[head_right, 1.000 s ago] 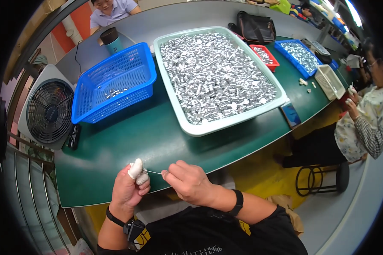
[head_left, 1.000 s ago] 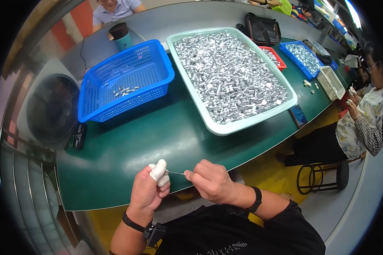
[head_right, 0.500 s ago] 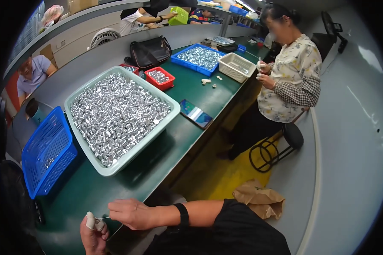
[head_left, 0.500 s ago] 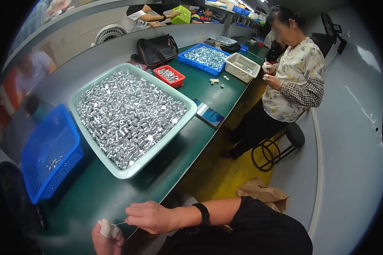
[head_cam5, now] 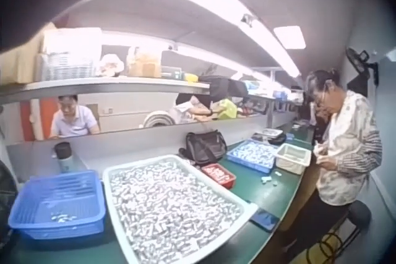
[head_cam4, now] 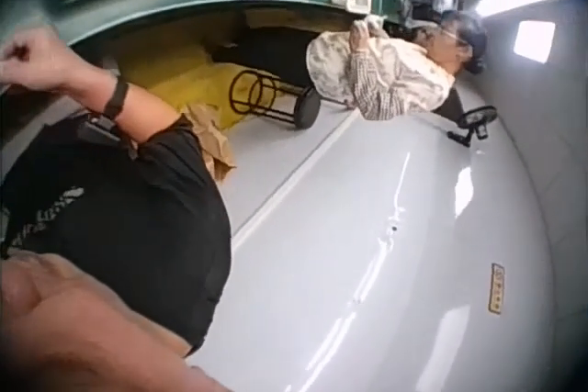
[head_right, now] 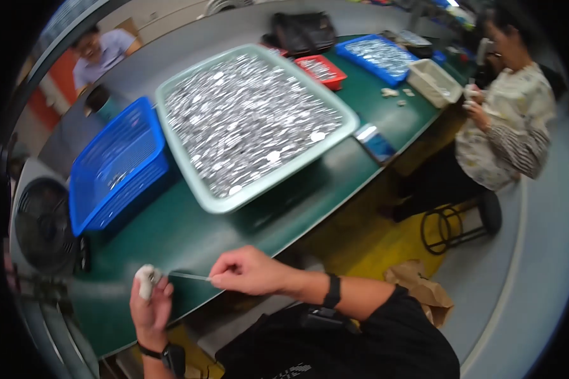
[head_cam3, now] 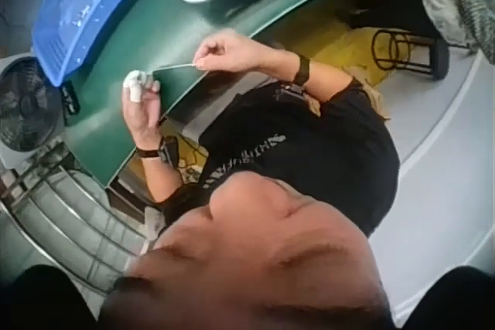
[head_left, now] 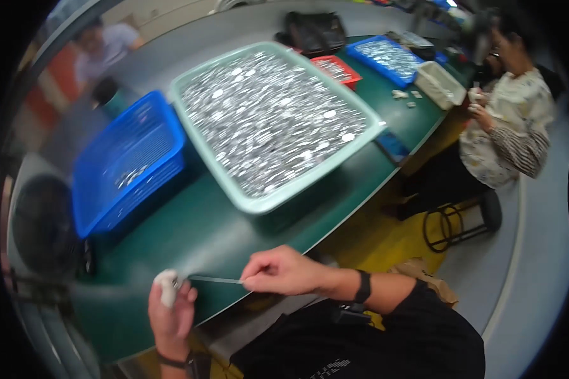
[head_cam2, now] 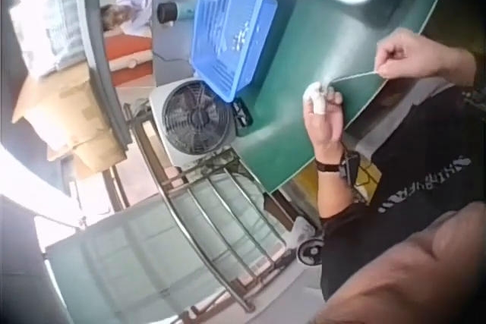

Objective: The person cuts a piece of tape with shears and wraps it around their fingers, then uses a thin metal rod to inspect small metal components one at a time.

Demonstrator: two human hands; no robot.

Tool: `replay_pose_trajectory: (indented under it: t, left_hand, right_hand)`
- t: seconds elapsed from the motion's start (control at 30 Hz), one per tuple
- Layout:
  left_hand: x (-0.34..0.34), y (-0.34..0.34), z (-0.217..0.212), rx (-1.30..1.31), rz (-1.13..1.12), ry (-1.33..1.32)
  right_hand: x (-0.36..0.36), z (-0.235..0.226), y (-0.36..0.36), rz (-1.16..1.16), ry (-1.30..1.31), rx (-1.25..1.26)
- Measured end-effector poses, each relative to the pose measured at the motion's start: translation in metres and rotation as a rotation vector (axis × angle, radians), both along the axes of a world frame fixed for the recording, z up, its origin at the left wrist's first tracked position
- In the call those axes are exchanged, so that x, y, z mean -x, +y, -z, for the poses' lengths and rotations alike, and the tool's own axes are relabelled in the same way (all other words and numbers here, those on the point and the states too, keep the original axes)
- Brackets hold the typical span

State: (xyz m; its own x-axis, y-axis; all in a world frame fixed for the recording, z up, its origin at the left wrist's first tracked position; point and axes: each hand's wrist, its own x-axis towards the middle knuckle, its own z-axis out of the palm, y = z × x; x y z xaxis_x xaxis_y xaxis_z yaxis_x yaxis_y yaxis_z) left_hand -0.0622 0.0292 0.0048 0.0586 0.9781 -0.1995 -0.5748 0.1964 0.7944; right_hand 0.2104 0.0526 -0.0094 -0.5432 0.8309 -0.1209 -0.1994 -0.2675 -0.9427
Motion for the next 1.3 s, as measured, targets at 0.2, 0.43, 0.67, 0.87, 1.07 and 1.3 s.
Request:
replay_pose_trajectory:
  t: [0.2, 0.43, 0.67, 0.87, 1.07, 1.3]
  left_hand:
    - [-0.019, 0.008, 0.009, 0.039, 0.002, -0.182]
    - [-0.009, 0.001, 0.009, 0.041, 0.046, -0.106]
    - [-0.019, -0.001, -0.004, -0.094, 0.062, 0.566]
    - [-0.015, -0.008, -0.01, -0.17, 0.073, 0.568]
    - [-0.019, -0.016, -0.014, -0.078, 0.004, 0.808]
    - [-0.009, -0.018, -0.011, 0.063, 0.112, 0.302]
  right_hand:
    - [0.007, -0.027, 0.0, 0.068, -0.231, -0.412]
    - [0.017, -0.026, 0.002, 0.12, -0.298, -0.494]
    - [0.005, -0.024, 0.008, 0.06, -0.385, -0.629]
    - [0.002, -0.004, 0.006, -0.106, 0.008, 0.009]
    - [0.001, -0.007, 0.001, -0.011, -0.231, -0.367]
    - [0.004, 0.005, 0.0, -0.025, -0.09, -0.226]
